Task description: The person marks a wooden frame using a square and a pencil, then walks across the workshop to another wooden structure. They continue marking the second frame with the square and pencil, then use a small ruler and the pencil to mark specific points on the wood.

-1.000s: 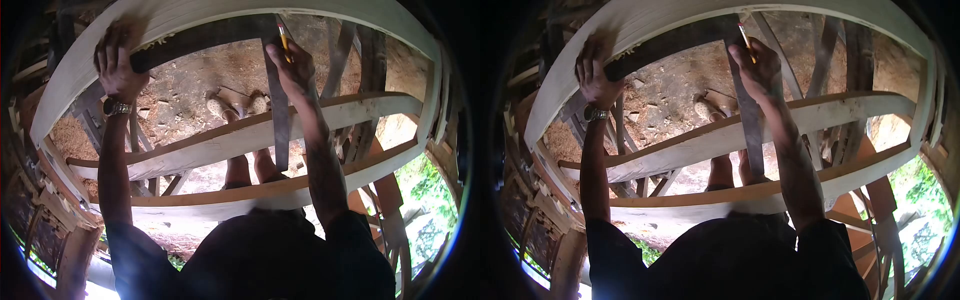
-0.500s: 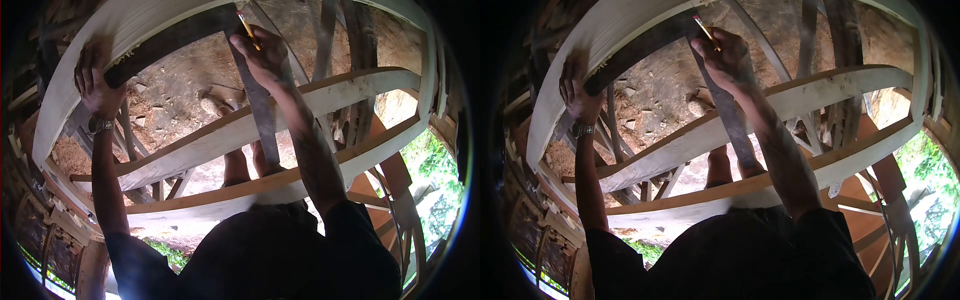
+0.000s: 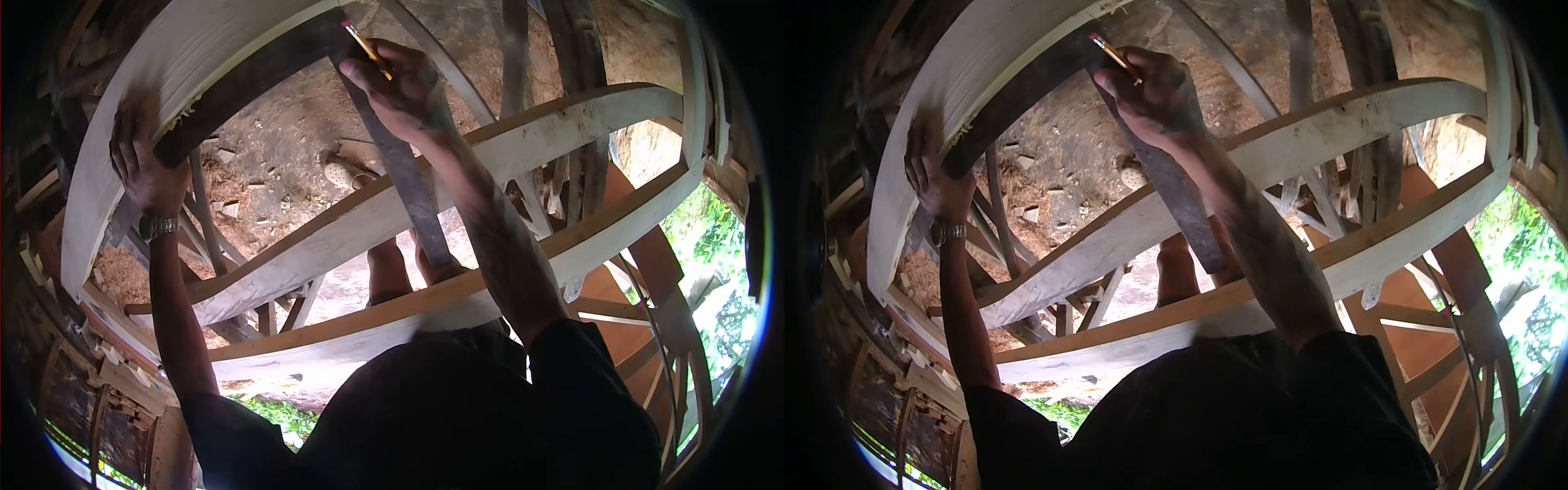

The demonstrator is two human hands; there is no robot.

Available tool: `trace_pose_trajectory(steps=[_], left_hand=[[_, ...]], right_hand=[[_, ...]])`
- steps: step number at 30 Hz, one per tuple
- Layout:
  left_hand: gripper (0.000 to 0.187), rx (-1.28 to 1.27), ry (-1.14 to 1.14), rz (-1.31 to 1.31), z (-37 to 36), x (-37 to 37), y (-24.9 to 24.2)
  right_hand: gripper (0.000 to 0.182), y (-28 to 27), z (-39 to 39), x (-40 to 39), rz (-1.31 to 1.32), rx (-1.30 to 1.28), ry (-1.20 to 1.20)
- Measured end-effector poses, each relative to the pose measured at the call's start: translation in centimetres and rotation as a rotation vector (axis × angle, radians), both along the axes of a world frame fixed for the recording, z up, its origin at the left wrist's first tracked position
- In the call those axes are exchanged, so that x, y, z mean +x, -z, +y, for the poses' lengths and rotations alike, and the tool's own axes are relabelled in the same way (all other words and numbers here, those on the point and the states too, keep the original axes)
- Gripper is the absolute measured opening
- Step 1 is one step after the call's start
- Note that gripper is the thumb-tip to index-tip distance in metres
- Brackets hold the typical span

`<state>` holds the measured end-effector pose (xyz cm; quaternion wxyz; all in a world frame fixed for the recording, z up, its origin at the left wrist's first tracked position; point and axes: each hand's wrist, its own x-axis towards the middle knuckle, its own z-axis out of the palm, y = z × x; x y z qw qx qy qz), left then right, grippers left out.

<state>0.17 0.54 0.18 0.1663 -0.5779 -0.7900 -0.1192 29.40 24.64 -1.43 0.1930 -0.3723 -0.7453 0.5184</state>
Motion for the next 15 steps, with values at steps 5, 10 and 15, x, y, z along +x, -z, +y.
trace_pose_trajectory(steps=[5, 10, 15], left_hand=[[0.095, -0.009, 0.003, -0.029, 0.0, 0.1, -0.1], [0.093, -0.009, 0.004, -0.037, 0.0, 0.3, -0.3], [0.090, -0.004, 0.003, -0.005, 0.1, 0.3, -0.1]], right_hand=[[0.020, 0.4, 0.0, 0.0, 0.056, -0.012, 0.014], [0.026, 1.3, 0.1, 0.1, 0.078, 0.051, -0.006], [0.023, 0.8, -0.1, 0.7, 0.077, 0.414, 0.089]])
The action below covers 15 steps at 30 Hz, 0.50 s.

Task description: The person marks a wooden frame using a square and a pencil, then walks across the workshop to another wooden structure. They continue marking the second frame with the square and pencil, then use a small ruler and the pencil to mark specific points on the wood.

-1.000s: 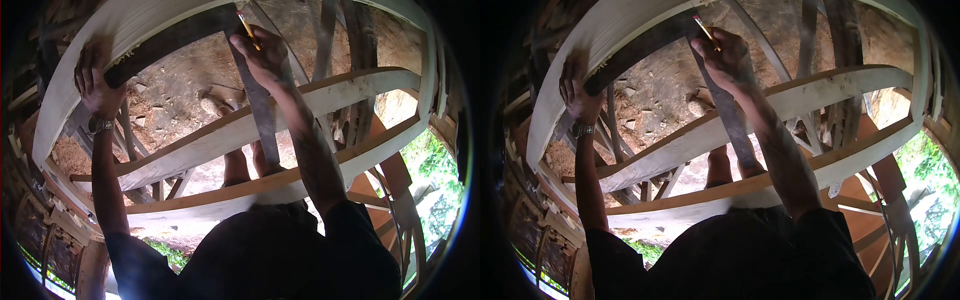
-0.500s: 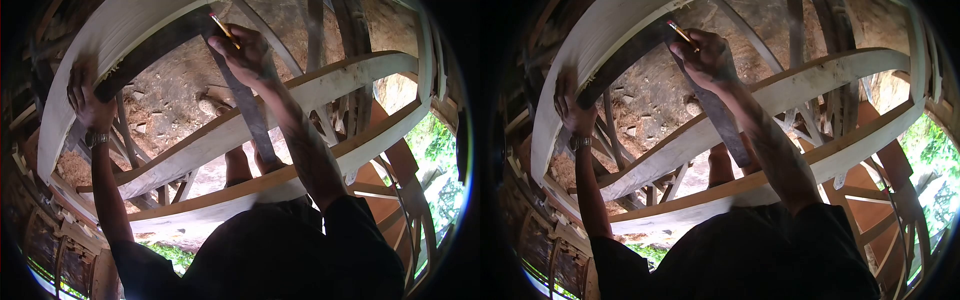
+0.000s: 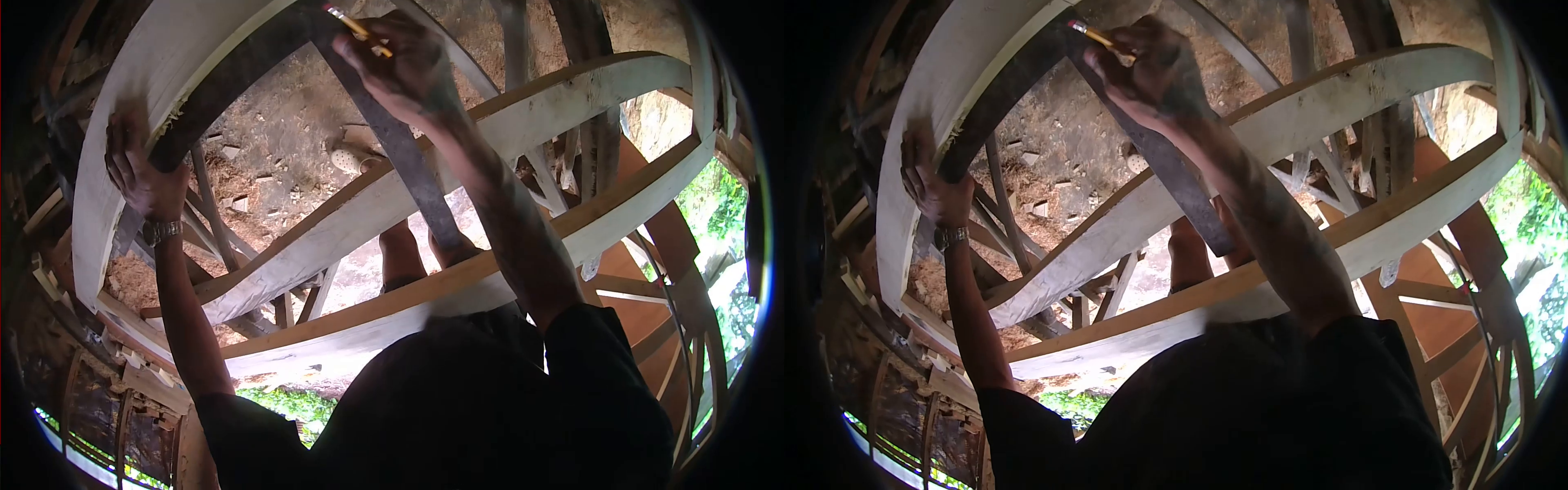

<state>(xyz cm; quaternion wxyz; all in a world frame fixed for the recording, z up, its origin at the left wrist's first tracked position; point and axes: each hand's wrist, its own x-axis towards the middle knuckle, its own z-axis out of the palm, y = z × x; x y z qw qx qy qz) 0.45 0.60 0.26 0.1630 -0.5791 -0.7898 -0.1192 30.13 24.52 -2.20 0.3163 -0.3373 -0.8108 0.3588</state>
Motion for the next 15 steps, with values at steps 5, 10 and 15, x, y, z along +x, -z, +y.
trace_pose_trajectory(steps=[5, 10, 15], left_hand=[[0.081, 0.024, 0.013, 0.054, 0.1, -0.5, 0.3], [0.077, 0.024, 0.018, 0.066, -0.1, -0.5, 0.2], [0.083, -0.006, 0.013, 0.049, -0.1, -0.3, 0.2]], right_hand=[[0.039, -3.5, 0.3, 6.2, 0.173, -0.189, 0.132], [0.030, -7.2, -5.7, 14.6, -0.125, -0.403, 0.115], [0.033, -7.2, -10.3, 16.1, -0.145, -0.173, 0.021]])
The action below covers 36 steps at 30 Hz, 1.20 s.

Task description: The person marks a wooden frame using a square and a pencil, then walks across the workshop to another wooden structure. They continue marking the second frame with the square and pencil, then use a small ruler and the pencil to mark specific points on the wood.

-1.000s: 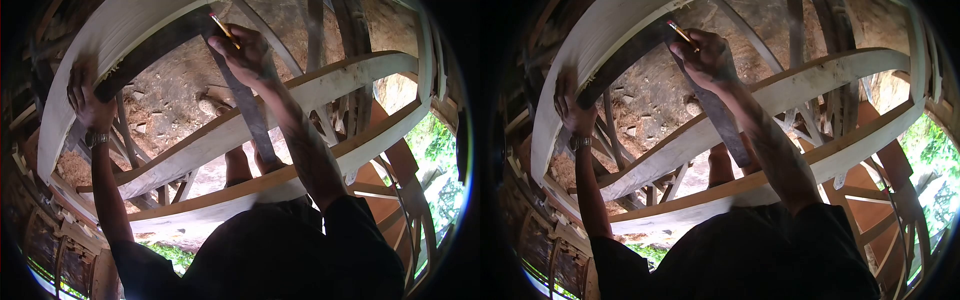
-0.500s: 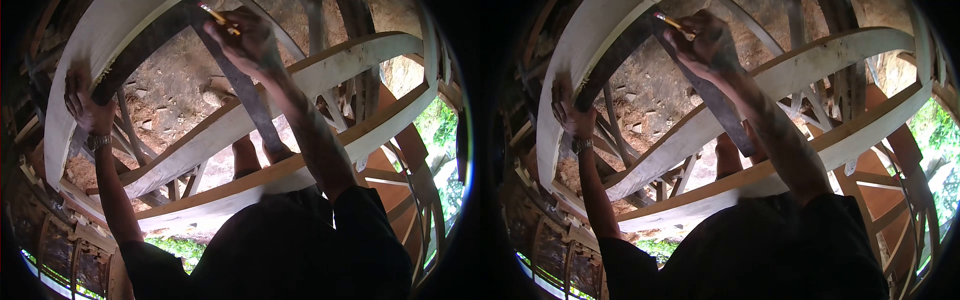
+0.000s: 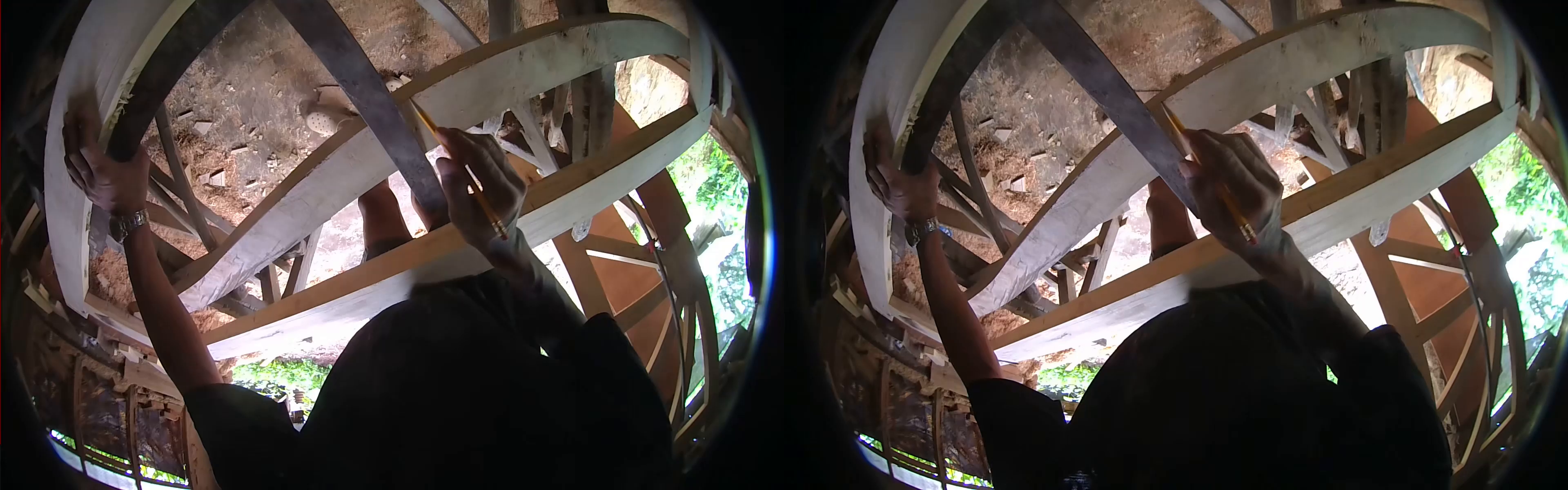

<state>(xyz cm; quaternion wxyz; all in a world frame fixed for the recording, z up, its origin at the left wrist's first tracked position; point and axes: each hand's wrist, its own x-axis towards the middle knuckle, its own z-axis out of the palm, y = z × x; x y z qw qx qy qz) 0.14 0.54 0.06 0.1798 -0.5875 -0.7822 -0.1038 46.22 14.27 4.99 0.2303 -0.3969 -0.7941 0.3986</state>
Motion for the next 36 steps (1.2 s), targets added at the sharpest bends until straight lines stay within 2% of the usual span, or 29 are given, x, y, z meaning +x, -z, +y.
trace_pose_trajectory(steps=[7, 13, 19, 22, 25, 31, 36], left_hand=[[0.084, -0.005, 0.002, 0.006, 0.0, 0.0, 0.1], [0.083, 0.003, 0.002, 0.011, -0.1, -0.4, 0.4], [0.086, -0.003, -0.012, 0.009, -0.3, -0.5, 0.5], [0.089, -0.006, -0.012, 0.002, -0.3, -0.3, 0.4], [0.091, -0.006, 0.013, 0.007, -0.3, -0.8, 0.5], [0.094, -0.017, -0.010, 0.004, -0.4, -0.6, 0.4], [0.097, -0.026, -0.018, -0.009, -0.4, -0.7, 0.4]], right_hand=[[0.036, 0.4, -0.6, -0.7, 0.031, 0.085, -0.063], [0.031, -1.1, -0.1, -0.4, -0.024, -0.027, -0.066], [0.028, -0.8, 0.3, -1.2, 0.014, 0.003, -0.075], [0.027, -1.8, 0.1, -0.1, -0.077, -0.042, -0.088], [0.025, -1.6, 0.7, -1.0, -0.024, 0.012, -0.055], [0.023, -1.9, 1.2, -0.6, -0.059, -0.071, -0.110], [0.024, -0.9, 1.5, -1.2, 0.015, -0.032, -0.113]])
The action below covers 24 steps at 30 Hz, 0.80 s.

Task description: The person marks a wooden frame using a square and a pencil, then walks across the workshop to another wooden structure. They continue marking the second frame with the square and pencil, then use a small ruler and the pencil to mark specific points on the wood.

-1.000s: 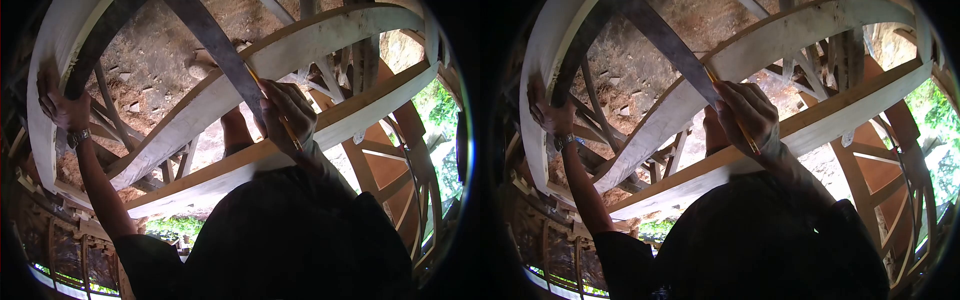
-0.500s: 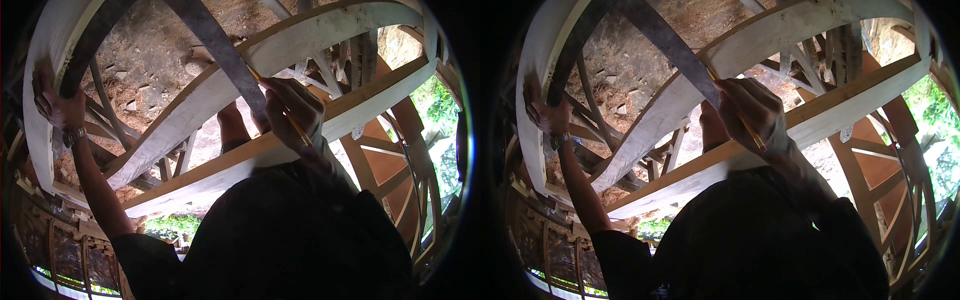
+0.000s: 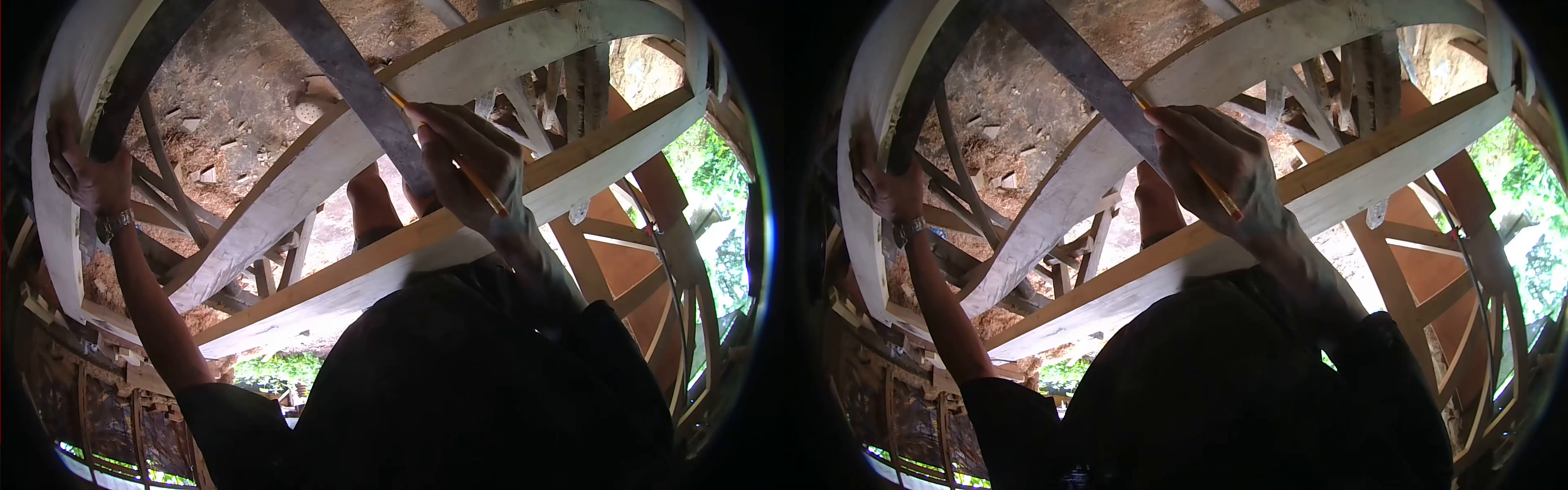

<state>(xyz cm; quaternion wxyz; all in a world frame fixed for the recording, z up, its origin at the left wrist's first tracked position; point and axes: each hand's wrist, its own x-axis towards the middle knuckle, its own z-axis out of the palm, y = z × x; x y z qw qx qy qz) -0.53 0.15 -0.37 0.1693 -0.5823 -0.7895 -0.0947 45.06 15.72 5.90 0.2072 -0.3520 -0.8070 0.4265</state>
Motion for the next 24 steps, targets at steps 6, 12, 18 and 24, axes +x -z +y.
trace_pose_trajectory(steps=[6, 12, 18, 24], left_hand=[[0.100, -0.017, 0.000, 0.007, -0.2, -0.3, 0.2], [0.103, -0.031, -0.011, 0.016, -0.2, -0.3, 0.0], [0.096, -0.030, -0.059, 0.032, -0.4, -0.2, 0.6], [0.100, 0.006, -0.013, -0.013, -0.2, 0.1, 0.1]], right_hand=[[0.024, -0.9, 0.3, 0.4, -0.023, -0.010, -0.033], [0.024, -0.1, -0.4, 0.9, -0.040, -0.011, -0.021], [0.023, -0.5, -0.5, 0.6, -0.034, -0.067, 0.034], [0.012, -3.5, -0.3, 1.2, -0.078, -0.075, 0.145]])
